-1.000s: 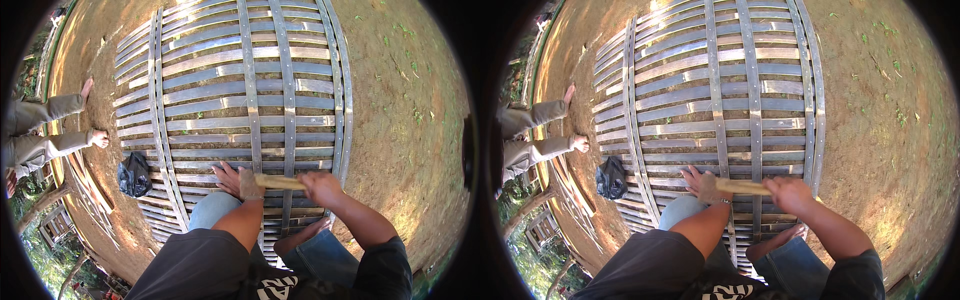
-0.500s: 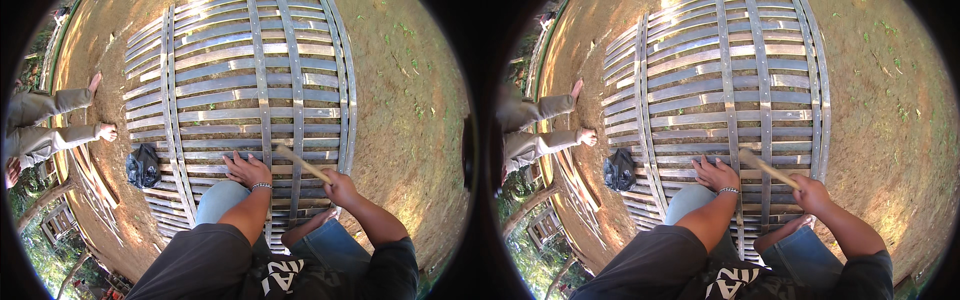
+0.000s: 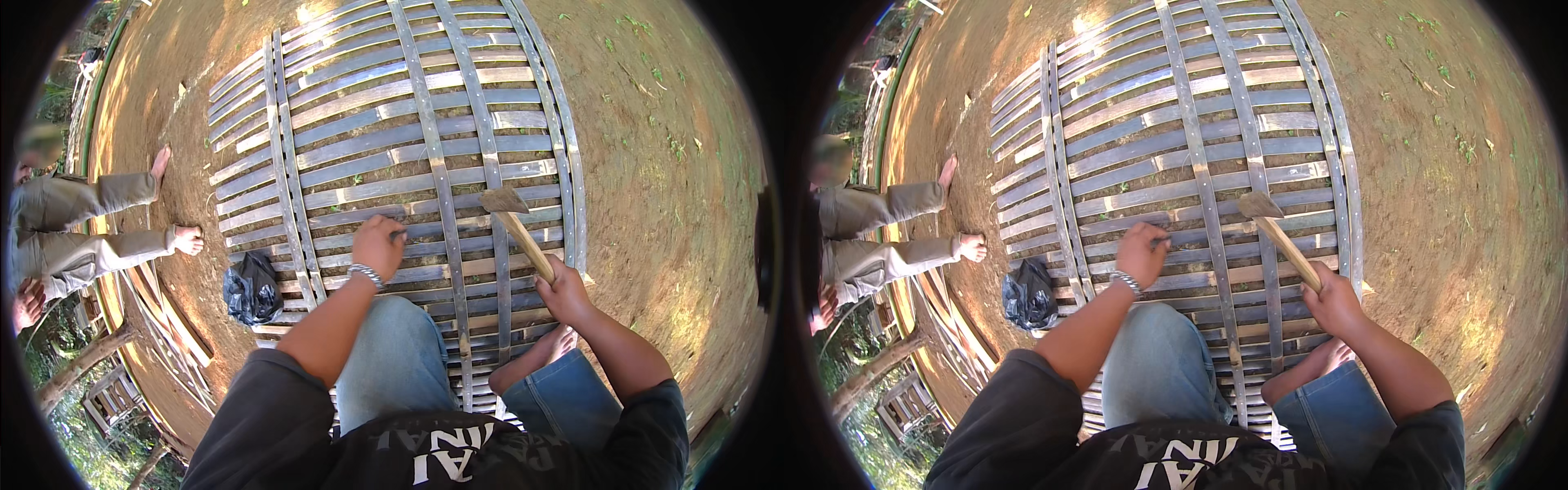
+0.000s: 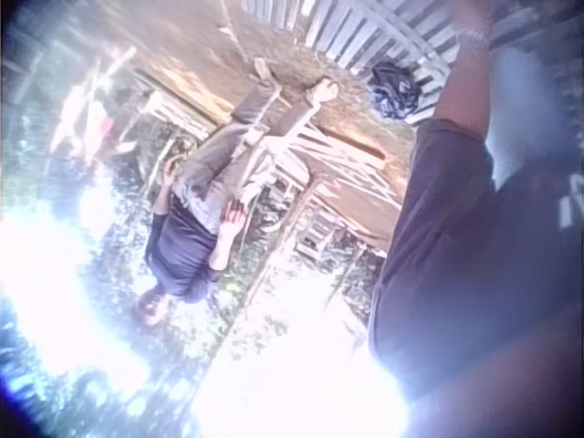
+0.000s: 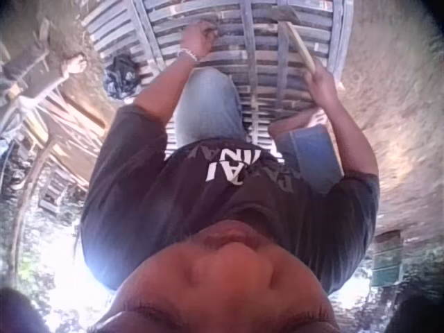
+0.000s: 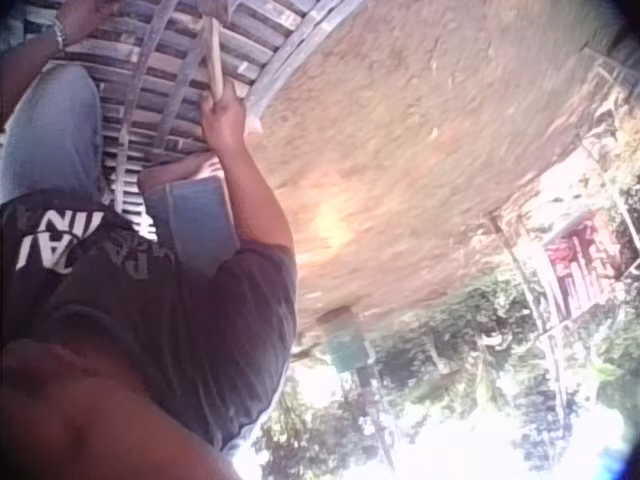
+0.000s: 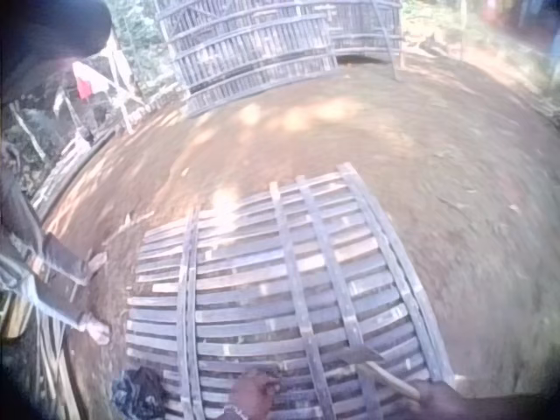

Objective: The person uses a hammer to drive nails into a wooden slat structure laid on the ground. They repeatedly pick up nails from a black plastic bag and secure the slats together, working systematically across the frame.

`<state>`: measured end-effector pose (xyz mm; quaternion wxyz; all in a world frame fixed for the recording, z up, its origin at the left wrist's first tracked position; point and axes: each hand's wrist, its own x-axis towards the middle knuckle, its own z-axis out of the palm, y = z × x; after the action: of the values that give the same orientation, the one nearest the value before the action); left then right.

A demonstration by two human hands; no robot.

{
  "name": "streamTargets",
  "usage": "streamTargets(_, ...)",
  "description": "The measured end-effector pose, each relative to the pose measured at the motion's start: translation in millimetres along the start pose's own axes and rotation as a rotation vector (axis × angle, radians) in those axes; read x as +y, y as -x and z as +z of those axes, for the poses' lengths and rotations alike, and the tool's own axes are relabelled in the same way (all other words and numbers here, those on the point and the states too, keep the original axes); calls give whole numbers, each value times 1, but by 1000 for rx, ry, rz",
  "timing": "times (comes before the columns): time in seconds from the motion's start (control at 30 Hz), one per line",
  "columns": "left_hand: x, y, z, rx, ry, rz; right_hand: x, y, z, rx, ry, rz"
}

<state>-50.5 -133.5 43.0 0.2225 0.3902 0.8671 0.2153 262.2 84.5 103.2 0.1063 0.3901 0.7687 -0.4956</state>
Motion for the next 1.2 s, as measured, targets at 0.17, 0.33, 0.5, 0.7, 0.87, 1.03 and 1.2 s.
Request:
streamTargets(0.17, -41, 65, -60, 174, 98, -5, 6, 11, 20, 23, 2, 6)
streamTargets(0.33, -100, 198, -103, 586, -92, 103, 11, 21, -5, -65, 113, 70)
streamTargets(0.5, -201, 244, -126, 820, -19, -593, -1, 8, -24, -69, 185, 82)
streamTargets(0.7, -224, 178, -119, 402, -259, -615, -27, 9, -47, -19, 246, 81)
streamTargets(0.87, -304, 175, -85, 178, -449, -714, -41, 33, -62, 14, 271, 90)
streamTargets(1.03, -368, 187, -78, 407, -153, -886, -29, 37, -44, 5, 246, 122)
streamTargets(1.2, -341, 190, -89, 311, -317, -837, -27, 36, -31, -32, 259, 109)
